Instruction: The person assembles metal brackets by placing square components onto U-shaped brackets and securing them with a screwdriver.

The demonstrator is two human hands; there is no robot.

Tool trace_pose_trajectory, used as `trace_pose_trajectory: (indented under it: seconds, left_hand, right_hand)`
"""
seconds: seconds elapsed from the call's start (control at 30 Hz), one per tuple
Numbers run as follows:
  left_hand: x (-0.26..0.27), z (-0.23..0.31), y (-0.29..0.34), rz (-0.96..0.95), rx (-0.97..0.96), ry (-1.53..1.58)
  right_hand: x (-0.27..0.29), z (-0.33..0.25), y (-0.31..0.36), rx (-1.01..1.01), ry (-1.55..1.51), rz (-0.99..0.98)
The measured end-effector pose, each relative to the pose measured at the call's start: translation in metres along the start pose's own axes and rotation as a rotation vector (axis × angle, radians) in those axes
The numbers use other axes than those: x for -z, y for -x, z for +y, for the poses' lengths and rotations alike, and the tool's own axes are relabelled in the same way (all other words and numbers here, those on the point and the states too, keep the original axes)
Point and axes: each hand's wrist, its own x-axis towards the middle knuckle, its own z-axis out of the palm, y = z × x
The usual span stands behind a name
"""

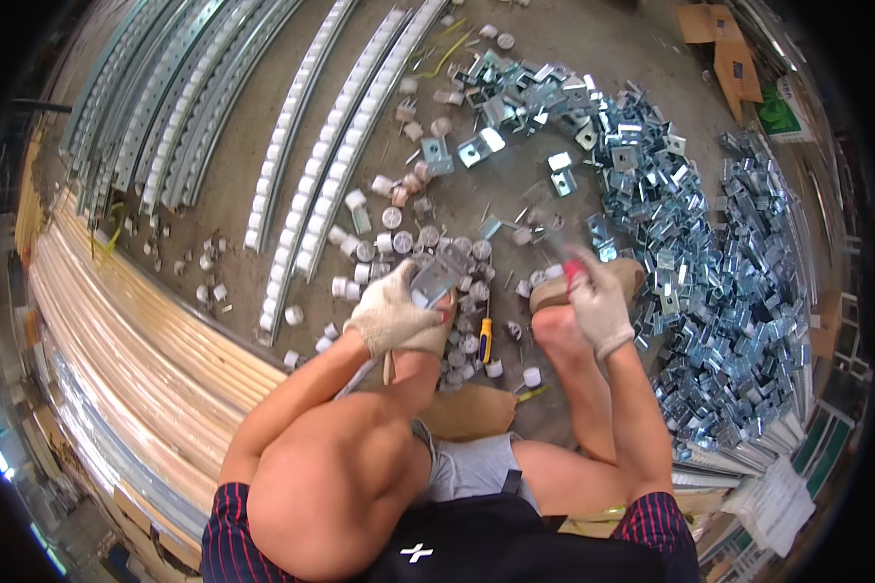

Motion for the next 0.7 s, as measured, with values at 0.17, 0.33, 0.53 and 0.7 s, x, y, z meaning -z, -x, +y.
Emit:
trace_pose_trajectory:
  seconds: [0.17,0.33,0.53,0.7]
  left_hand:
    - [-0.006,-0.008,-0.006,0.006,-0.001,-0.034]
    - [0.007,0.008,0.004,-0.072,0.082,0.002]
    - [0.006,-0.008,-0.003,-0.050,0.053,0.009]
    - [-0.009,-0.064,-0.006,0.235,-0.017,-0.270]
  right_hand:
    - [-0.010,-0.006,0.011,0.155,0.159,-0.366]
    - [-0.012,-0.003,-0.006,-0.153,-0.103,-0.061]
    - [-0.041,-0.014,0.011,-0.007,0.091,-0.370]
    - [-0.091,0.036,0.029,-0.279,0.069,-0.107]
